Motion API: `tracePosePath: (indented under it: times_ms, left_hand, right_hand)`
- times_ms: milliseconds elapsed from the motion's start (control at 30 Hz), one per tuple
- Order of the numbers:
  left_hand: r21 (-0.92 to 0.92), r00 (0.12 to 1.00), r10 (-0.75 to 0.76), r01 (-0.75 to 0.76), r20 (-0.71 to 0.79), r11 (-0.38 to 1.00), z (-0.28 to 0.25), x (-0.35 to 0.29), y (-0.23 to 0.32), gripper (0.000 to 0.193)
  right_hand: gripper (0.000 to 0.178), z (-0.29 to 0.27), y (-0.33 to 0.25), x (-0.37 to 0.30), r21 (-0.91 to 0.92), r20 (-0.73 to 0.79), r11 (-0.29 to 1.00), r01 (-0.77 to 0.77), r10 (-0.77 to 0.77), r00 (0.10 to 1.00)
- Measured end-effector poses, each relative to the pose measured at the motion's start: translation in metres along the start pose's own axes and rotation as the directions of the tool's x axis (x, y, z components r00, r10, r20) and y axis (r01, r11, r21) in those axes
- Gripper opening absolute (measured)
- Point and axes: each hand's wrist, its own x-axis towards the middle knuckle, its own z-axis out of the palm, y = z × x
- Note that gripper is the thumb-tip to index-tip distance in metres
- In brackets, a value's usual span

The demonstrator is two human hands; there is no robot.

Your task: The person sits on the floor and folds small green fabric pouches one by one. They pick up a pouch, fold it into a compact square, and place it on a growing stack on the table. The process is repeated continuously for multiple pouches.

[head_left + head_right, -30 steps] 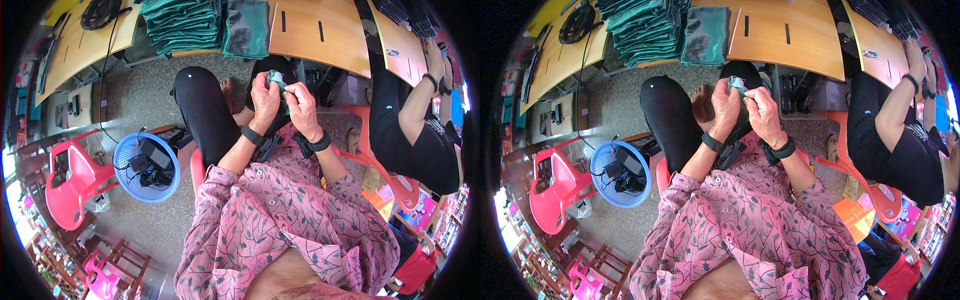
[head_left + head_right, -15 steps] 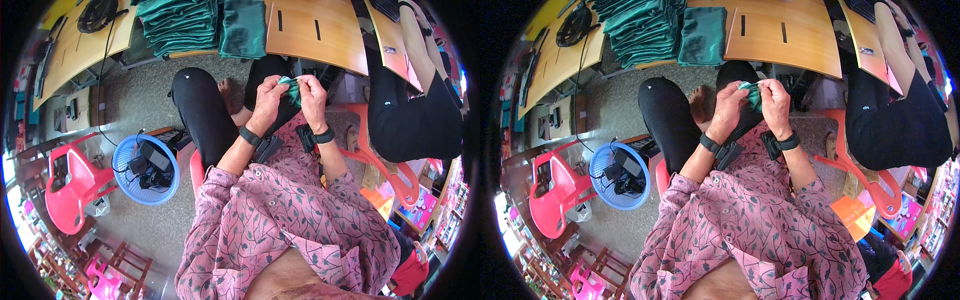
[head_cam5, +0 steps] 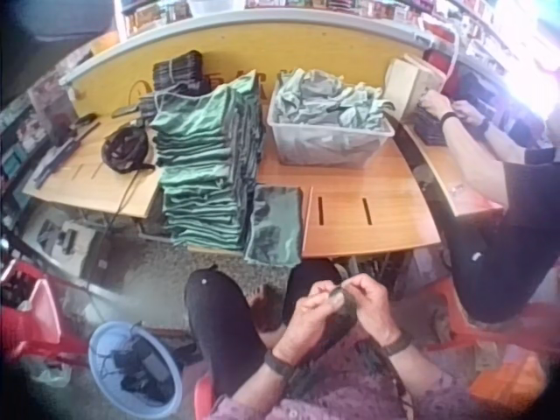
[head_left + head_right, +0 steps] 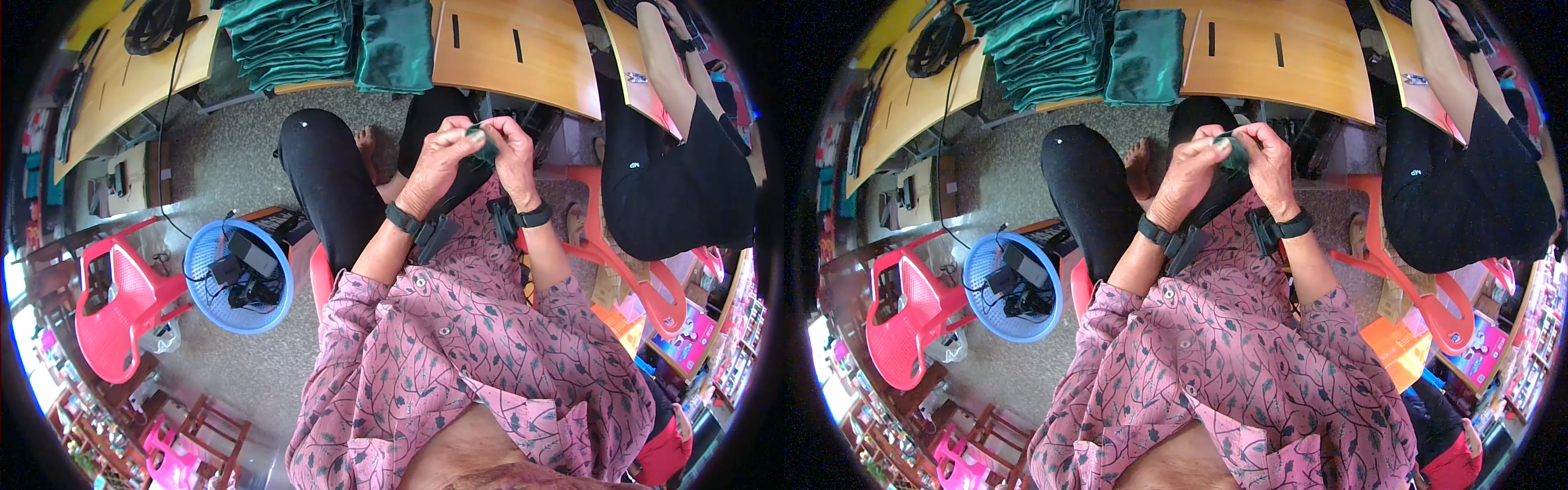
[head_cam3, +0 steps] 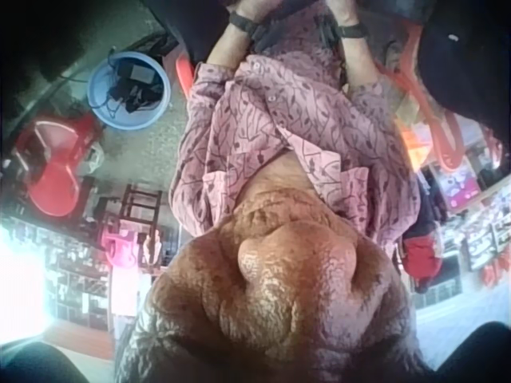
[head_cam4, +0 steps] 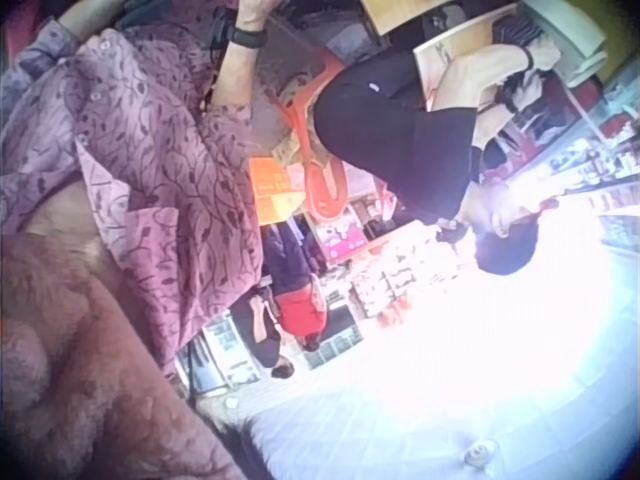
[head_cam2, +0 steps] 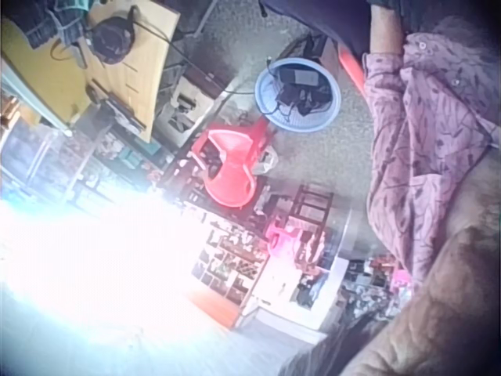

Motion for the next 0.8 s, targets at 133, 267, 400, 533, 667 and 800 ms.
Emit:
tracePosePath:
  times_ms: [133,267,400,533,667,800]
  left_hand:
    - [-0.129,0.988,-0.127,0.115,-0.090,0.985,0.005,-0.001,0.019,0.019]
    - [-0.082,0.974,-0.156,0.144,-0.167,0.986,0.007,0.000,0.020,0.019]
    - [-0.024,0.982,-0.113,0.111,-0.154,0.994,0.002,0.000,0.013,0.019]
    - [-0.111,0.977,-0.191,0.180,-0.095,0.977,0.004,0.001,0.009,0.018]
    - [-0.101,0.979,-0.155,0.169,0.133,0.980,-0.002,-0.002,-0.005,0.021]
    - [-0.174,0.964,-0.226,0.248,0.141,0.953,0.008,-0.003,0.011,0.017]
  right_hand:
    - [0.014,-0.001,-0.008,-0.001,-0.053,-0.003,0.998,0.023,-0.024,1.000]
    - [0.017,-0.001,-0.024,-0.004,-0.115,-0.006,0.978,0.171,-0.173,0.985]
    - [0.016,-0.003,-0.015,-0.002,-0.076,0.004,0.985,0.152,-0.152,0.988]
    - [0.020,-0.007,-0.009,-0.001,-0.061,-0.006,0.994,0.093,-0.094,0.996]
    - [0.025,-0.009,0.000,-0.003,-0.005,-0.040,0.999,-0.033,0.032,0.999]
    - [0.031,-0.010,0.012,-0.001,-0.074,-0.094,0.997,-0.024,0.017,0.995]
